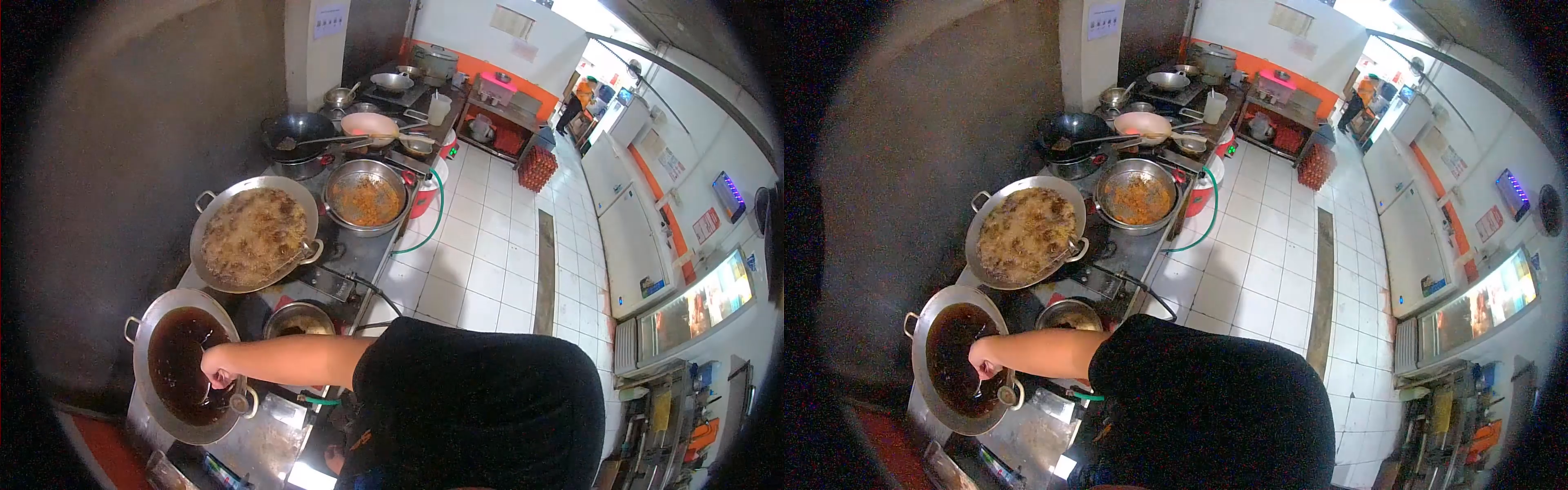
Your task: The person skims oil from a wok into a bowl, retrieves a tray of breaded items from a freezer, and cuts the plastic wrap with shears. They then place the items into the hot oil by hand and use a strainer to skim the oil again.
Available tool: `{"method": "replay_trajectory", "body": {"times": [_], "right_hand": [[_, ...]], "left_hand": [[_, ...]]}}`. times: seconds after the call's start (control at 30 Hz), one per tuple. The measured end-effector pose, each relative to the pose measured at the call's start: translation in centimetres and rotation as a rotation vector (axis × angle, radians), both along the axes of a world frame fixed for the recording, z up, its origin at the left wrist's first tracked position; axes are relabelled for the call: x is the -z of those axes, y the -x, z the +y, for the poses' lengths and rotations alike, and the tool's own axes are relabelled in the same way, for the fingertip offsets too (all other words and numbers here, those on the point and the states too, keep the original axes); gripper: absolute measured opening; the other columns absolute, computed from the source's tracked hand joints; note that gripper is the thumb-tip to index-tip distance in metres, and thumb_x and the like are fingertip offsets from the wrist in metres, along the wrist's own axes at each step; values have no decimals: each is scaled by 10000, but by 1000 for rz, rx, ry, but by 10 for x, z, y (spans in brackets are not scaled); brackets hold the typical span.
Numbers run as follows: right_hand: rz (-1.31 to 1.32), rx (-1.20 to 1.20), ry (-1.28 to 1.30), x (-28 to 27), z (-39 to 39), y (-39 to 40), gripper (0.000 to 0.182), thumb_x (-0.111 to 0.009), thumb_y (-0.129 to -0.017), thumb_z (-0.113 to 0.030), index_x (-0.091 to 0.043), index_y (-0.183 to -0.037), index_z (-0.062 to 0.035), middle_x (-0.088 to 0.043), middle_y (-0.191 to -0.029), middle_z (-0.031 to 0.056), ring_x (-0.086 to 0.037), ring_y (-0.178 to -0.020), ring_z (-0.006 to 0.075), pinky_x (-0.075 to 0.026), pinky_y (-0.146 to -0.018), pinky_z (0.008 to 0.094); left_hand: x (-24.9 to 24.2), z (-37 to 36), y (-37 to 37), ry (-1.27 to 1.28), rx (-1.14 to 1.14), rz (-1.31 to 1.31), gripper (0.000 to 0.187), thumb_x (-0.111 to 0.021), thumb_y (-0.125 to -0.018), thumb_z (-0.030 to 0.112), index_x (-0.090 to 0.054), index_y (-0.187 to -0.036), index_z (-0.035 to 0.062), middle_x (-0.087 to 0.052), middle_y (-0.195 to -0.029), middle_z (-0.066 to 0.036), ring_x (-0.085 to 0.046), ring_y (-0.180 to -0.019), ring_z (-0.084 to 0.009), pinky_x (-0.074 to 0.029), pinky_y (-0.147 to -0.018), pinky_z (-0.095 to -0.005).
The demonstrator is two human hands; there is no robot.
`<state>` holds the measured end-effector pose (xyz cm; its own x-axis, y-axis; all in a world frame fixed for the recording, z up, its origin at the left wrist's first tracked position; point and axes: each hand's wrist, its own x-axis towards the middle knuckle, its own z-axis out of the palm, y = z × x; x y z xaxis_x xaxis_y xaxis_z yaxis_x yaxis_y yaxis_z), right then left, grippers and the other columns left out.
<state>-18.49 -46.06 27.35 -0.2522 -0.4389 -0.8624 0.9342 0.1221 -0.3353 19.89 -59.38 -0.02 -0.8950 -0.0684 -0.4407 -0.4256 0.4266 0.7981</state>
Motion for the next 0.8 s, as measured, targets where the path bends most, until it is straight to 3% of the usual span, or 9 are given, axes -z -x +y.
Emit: {"method": "replay_trajectory", "body": {"times": [0.3,0.33,0.4,0.43,0.47,0.5,0.57,0.63,0.8], "right_hand": [[347,74,77,18,-13,-4,102,-574,-686,47,-596,-770,-6,-584,-694,114,-540,-513,208,-454,-447,321],[599,20,51,25,-17,-5,104,-586,-676,45,-603,-762,-11,-588,-693,111,-539,-510,208,-453,-446,325],[1912,-437,-200,68,-26,5,109,-609,-658,42,-617,-746,-22,-594,-692,106,-539,-505,209,-451,-443,331],[1343,15,221,107,-37,10,138,-605,-666,6,-638,-792,-35,-612,-758,124,-591,-629,201,-484,-509,369],[1620,-49,257,21,12,-40,225,-655,-653,-67,-649,-877,-41,-639,-826,116,-605,-710,198,-499,-588,348],[1445,-82,419,18,15,-41,240,-680,-649,-73,-652,-887,-57,-644,-832,90,-605,-753,184,-503,-628,332],[568,117,339,1,9,-38,124,-601,-761,-83,-633,-860,-13,-632,-751,82,-586,-641,155,-497,-563,322],[159,170,320,3,-3,-17,150,-511,-815,-85,-566,-738,32,-556,-596,79,-493,-413,125,-349,-331,210],[179,93,341,-22,3,-18,82,-454,-863,-42,-436,-805,13,-412,-553,20,-348,-351,82,-289,-294,186]], "left_hand": [[-14,3,-6,-30,-38,24,216,-574,-805,154,-600,-935,-16,-634,-889,-164,-595,-837,-249,-449,-775,-340],[-17,2,-8,-39,-48,31,216,-574,-805,155,-599,-935,-16,-635,-888,-165,-595,-836,-249,-449,-774,-340],[-46,7,-7,-78,-73,46,217,-573,-805,156,-599,-935,-16,-635,-886,-166,-596,-834,-249,-450,-772,-340],[-70,13,-9,-100,-99,55,218,-573,-805,157,-599,-935,-16,-636,-885,-166,-597,-833,-249,-450,-772,-340],[-100,23,-8,-108,-122,57,218,-573,-806,158,-599,-935,-16,-636,-884,-167,-597,-832,-249,-451,-771,-340],[-117,21,-11,-10,-59,51,222,-576,-806,170,-608,-943,-1,-641,-864,-166,-610,-826,-261,-460,-761,-338],[-115,22,-9,44,-100,3,230,-597,-794,186,-619,-948,16,-643,-869,-176,-620,-856,-291,-470,-770,-349],[-119,26,-11,59,-172,-45,268,-595,-791,175,-599,-997,5,-630,-926,-192,-605,-909,-312,-462,-800,-360],[-103,28,-18,-32,-257,-143,297,-585,-797,166,-577,-1046,4,-616,-981,-204,-584,-966,-330,-447,-839,-367]]}}
